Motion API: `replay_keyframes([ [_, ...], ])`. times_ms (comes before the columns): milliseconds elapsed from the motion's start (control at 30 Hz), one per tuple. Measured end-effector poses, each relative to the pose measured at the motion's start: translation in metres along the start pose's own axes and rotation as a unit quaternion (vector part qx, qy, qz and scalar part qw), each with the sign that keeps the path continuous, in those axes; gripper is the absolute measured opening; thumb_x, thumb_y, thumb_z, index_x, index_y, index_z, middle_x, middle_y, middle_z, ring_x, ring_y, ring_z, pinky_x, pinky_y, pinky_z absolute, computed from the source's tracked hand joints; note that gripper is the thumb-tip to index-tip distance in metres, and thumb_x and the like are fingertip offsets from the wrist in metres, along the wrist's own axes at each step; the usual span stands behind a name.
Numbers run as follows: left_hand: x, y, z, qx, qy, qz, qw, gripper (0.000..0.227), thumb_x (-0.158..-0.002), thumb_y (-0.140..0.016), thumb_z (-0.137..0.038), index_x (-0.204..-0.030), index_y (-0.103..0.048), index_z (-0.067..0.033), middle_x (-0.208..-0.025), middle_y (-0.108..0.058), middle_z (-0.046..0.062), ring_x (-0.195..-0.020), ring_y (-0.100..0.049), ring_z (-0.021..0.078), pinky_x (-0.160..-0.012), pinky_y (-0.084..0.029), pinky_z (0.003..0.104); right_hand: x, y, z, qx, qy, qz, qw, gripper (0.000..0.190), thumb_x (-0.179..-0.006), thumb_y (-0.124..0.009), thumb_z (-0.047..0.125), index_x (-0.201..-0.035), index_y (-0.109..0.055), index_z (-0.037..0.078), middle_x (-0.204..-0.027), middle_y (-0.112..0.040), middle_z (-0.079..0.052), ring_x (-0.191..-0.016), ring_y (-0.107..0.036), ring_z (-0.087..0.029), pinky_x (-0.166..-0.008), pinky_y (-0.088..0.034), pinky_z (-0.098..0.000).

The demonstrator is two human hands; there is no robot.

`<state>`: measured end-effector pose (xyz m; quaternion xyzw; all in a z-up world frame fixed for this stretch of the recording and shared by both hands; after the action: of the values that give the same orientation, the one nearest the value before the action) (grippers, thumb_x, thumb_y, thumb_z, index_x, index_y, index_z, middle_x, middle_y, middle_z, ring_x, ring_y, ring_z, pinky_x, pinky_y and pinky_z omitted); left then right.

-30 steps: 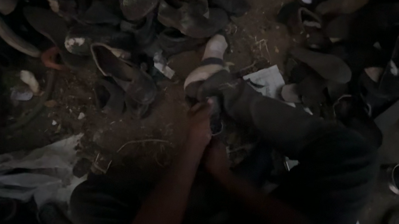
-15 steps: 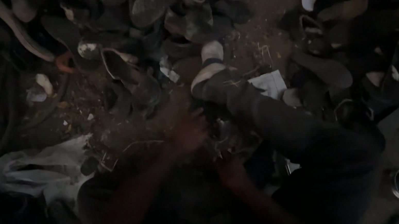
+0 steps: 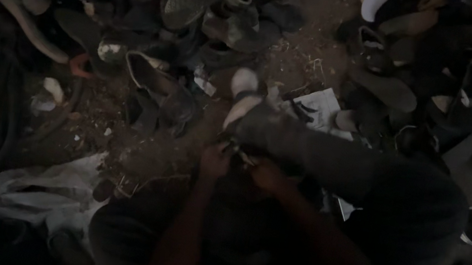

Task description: The person sits on the ground surrounded by piles of shoes and uses a knife to scrape and clean the sole of a shoe held in their lap. They repeatedly scrape the shoe's surface and occasionally wipe it with their hand.

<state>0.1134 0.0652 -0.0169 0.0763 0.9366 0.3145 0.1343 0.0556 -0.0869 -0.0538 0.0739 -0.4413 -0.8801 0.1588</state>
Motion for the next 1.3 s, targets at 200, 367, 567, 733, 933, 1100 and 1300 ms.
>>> replay_keyframes([
  [200, 0.015, 0.013, 0.014, 0.106, 0.044, -0.089, 0.989, 0.03, -0.093, -0.071, -0.033, -0.097, -0.076, -0.0039, -0.089, -0.075, 0.019, -0.08, -0.072, 0.0342, -0.073, -0.054, 0.047, 0.055, -0.035, 0.016, 0.056, -0.044, 0.072, 0.995, 0.033, -0.103, -0.047, 0.03, -0.113, -0.068, 0.006, -0.102, -0.068, -0.02, -0.089, -0.067, -0.037, -0.081, -0.053, -0.0529],
  [367, 0.022, 0.007, 0.028, 0.153, 0.127, -0.087, 0.976, 0.034, -0.092, -0.079, -0.031, -0.084, -0.067, 0.0002, -0.069, -0.059, 0.014, -0.068, -0.057, 0.0276, -0.067, -0.05, 0.045, 0.054, -0.059, 0.008, 0.085, -0.06, 0.097, 0.99, 0.033, -0.106, -0.045, 0.031, -0.11, -0.067, 0.006, -0.095, -0.066, -0.02, -0.086, -0.065, -0.038, -0.079, -0.052, -0.0541],
  [567, 0.007, 0.046, 0.008, 0.176, 0.043, -0.16, 0.97, 0.038, -0.09, -0.081, -0.027, -0.077, -0.055, -0.0029, -0.07, -0.045, 0.003, -0.069, -0.045, 0.0133, -0.065, -0.044, 0.036, 0.029, -0.067, 0.015, 0.111, -0.038, 0.112, 0.987, 0.031, -0.104, -0.047, 0.028, -0.107, -0.067, 0.004, -0.095, -0.065, -0.022, -0.088, -0.064, -0.04, -0.08, -0.051, -0.0555],
  [733, 0.026, 0.027, 0.026, 0.322, 0.173, -0.143, 0.92, 0.05, -0.088, -0.084, -0.026, -0.074, -0.041, -0.0038, -0.073, -0.036, -0.005, -0.07, -0.036, 0.0111, -0.061, -0.035, 0.035, 0.065, -0.077, 0.027, 0.103, -0.039, 0.145, 0.983, 0.031, -0.107, -0.045, 0.025, -0.113, -0.067, 0.004, -0.1, -0.068, -0.023, -0.092, -0.065, -0.041, -0.083, -0.051, -0.0563],
  [933, 0.028, 0.016, 0.062, 0.361, 0.236, -0.16, 0.888, 0.036, -0.091, -0.081, -0.029, -0.081, -0.056, -0.0051, -0.077, -0.049, -0.007, -0.076, -0.045, 0.0109, -0.071, -0.042, 0.033, 0.085, -0.043, 0.058, -0.032, -0.036, 0.019, 0.999, 0.035, -0.1, -0.048, 0.018, -0.118, -0.065, -0.007, -0.094, -0.065, -0.03, -0.075, -0.062, -0.044, -0.066, -0.049, -0.0571],
  [1100, 0.047, 0.005, 0.103, 0.375, 0.237, -0.199, 0.874, 0.036, -0.092, -0.083, -0.029, -0.083, -0.061, -0.0022, -0.084, -0.051, -0.005, -0.081, -0.047, 0.0148, -0.074, -0.044, 0.036, 0.087, -0.065, 0.06, 0.095, -0.041, 0.025, 0.994, 0.028, -0.097, -0.054, 0.025, -0.093, -0.071, 0.003, -0.079, -0.065, -0.022, -0.07, -0.06, -0.039, -0.067, -0.05, -0.0563],
  [1300, 0.032, 0.018, 0.09, 0.473, 0.156, -0.281, 0.82, 0.054, -0.098, -0.087, -0.023, -0.073, -0.041, -0.0091, -0.073, -0.034, -0.003, -0.074, -0.032, 0.0195, -0.069, -0.033, 0.04, 0.111, -0.075, 0.067, 0.153, 0.03, 0.154, 0.976, 0.022, -0.095, -0.056, 0.02, -0.094, -0.07, 0.004, -0.078, -0.065, -0.019, -0.07, -0.062, -0.035, -0.066, -0.052, -0.0537],
])
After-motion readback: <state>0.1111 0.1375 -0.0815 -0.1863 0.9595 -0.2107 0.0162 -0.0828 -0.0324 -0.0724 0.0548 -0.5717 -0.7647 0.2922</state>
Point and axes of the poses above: each hand's wrist, its own x-axis away from the middle knuckle, its own y-axis out of the back of the hand, z = x × y, the point moved 10 cm from there along -x, towards the middle knuckle
